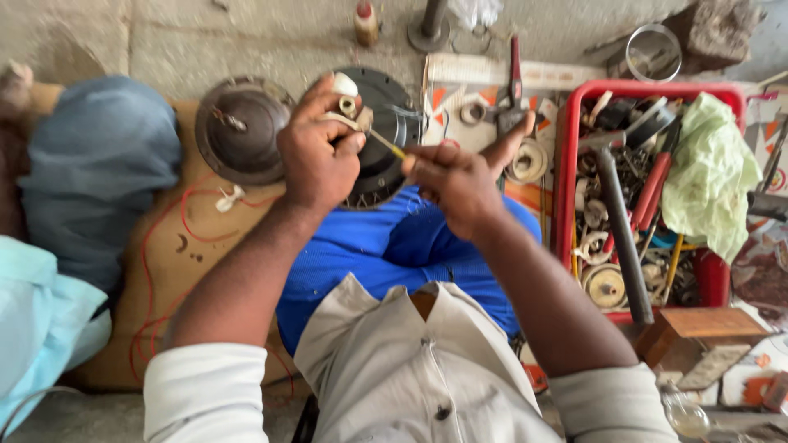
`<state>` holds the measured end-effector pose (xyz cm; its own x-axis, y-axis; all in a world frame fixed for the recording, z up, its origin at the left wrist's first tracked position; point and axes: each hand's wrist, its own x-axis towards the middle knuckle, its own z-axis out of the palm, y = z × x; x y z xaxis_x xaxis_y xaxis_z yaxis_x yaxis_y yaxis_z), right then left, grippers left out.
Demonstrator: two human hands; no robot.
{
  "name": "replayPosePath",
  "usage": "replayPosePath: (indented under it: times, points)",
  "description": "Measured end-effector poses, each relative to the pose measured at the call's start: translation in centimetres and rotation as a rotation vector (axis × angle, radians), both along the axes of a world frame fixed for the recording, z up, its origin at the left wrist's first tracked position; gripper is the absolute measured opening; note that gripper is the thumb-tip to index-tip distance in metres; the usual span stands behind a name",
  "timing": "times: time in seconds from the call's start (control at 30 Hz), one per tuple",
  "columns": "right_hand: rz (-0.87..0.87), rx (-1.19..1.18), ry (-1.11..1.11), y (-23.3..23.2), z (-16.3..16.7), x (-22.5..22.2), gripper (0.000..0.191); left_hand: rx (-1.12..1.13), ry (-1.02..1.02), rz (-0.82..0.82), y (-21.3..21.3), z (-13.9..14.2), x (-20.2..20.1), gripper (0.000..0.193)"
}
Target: The person sits on the floor and uses a screwdriver to tighten screws on a white electrical component attached to a black circular base. They then pick up a small metal piece and connect it to the wiring.
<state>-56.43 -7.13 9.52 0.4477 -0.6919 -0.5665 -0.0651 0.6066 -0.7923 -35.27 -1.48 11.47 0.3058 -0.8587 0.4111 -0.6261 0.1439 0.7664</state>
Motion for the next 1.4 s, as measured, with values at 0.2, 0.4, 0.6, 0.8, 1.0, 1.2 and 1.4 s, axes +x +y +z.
replayPosePath:
  times: [0.2, 0.4, 0.6, 0.8, 1.0, 1.2, 1.4]
  points:
    - [-0.012, -1.080, 0.431, 2.0, 1.8, 1.0, 0.020, 0.009, 0.016, -0.022, -0.4, 0.1, 0.2, 0.017]
    - [0.018, -1.058, 0.391, 1.3, 2.5, 1.0, 0.021, 0.021, 0.047, 0.000, -0.2, -0.2, 0.2, 0.015]
    - [0.054, -0.384, 0.370, 0.4, 1.8, 0.8, 0.028, 0.004, 0.055, 0.003, 0.0, -0.2, -0.1, 0.018]
    - [-0.008, -0.074, 0.110, 0.0, 2.1, 0.3, 0.035, -0.087, -0.004, -0.074, 1.3, 0.4, -0.2, 0.011]
    - [-0.087, -0.235, 0.092, 0.5, 3.3, -2.3, 0.032, -0.195, 0.907, -0.021, 2.2, -3.4, -0.5, 0.017]
    - [0.066, -0.383, 0.172, 0.4, 3.9, -0.8, 0.028, -0.268, 1.323, -0.047, 1.8, -6.2, -0.7, 0.045]
    - [0.122, -0.398, 0.280, 1.1, 5.4, 1.1, 0.029, -0.119, 1.332, -0.055, 2.6, -5.0, -0.3, 0.053]
